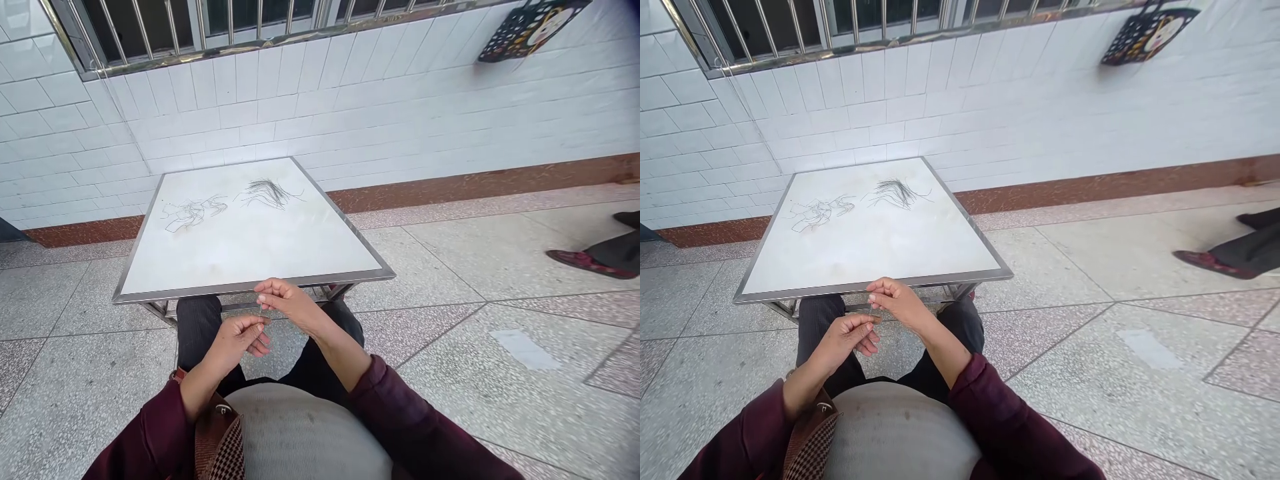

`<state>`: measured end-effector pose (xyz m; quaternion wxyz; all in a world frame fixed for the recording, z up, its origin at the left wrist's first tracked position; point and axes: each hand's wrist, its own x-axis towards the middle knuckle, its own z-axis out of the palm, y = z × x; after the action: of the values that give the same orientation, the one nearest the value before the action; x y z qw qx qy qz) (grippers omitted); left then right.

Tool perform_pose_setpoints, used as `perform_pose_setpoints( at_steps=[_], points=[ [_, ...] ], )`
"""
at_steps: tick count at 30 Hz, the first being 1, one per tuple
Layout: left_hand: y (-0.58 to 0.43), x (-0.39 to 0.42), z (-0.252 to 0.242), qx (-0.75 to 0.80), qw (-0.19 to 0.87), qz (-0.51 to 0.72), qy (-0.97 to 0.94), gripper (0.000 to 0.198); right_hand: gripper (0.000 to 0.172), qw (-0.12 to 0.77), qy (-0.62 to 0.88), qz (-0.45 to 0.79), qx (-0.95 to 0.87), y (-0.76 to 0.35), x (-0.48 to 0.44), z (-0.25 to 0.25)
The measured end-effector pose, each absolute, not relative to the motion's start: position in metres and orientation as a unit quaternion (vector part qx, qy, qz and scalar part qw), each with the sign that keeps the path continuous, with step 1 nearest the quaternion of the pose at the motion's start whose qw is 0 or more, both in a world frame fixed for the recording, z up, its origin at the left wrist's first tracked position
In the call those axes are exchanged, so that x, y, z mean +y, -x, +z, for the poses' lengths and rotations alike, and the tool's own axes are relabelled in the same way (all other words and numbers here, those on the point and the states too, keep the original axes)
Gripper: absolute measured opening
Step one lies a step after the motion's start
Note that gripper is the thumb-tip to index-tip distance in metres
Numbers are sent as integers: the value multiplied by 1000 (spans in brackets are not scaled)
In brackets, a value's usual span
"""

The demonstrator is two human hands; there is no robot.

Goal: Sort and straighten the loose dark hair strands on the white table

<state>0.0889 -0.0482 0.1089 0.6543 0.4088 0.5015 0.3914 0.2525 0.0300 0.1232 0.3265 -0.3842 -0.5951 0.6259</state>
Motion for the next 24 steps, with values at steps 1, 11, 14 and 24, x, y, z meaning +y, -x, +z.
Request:
perform_pose_setpoints(
  at_steps=[1,11,14,24],
  points=[
    [-88,-48,106,511,644,393,-411,43,30,323,389,625,-595,-253,30,121],
    [-87,-48,107,502,653,383,-418,46,22,325,403,621,-588,-252,29,116],
    [-88,-48,107,484,672,390,-402,51,24,332,396,623,-587,-253,30,114],
    [-97,-40,75,551,592,428,-403,45,13,287,459,391,-744,-247,22,109]
  ],
)
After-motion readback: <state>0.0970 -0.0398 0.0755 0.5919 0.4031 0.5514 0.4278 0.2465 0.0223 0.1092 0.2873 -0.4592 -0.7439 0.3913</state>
